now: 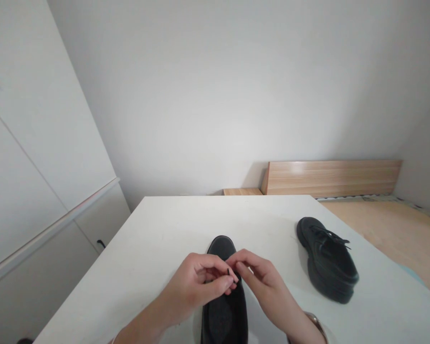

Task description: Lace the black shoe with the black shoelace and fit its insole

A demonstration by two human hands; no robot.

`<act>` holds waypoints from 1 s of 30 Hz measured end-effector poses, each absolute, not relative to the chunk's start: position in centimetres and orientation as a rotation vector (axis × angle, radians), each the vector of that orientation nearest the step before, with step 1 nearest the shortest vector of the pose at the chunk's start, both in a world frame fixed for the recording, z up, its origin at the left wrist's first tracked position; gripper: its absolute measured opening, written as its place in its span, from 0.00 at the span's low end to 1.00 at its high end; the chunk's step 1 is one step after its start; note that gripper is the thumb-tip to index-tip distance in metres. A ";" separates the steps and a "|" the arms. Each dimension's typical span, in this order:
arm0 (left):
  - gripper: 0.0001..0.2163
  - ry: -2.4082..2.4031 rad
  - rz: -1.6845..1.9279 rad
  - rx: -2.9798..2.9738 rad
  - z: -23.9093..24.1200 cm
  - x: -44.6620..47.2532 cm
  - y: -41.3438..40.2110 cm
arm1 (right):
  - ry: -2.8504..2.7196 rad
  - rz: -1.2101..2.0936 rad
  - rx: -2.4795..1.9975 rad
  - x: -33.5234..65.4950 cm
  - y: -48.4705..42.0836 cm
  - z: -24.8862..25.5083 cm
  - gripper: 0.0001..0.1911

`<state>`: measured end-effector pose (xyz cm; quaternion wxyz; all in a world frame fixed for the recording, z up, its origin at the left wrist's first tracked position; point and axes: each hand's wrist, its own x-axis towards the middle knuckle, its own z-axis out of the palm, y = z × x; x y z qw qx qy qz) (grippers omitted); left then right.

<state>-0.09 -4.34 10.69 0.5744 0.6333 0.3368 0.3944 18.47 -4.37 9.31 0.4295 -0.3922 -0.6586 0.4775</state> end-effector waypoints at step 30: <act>0.10 0.647 1.269 2.646 9.9 -1.4 -4.5 | -1.507 1.610 -0.849 19.2 -3.1 8.9 0.15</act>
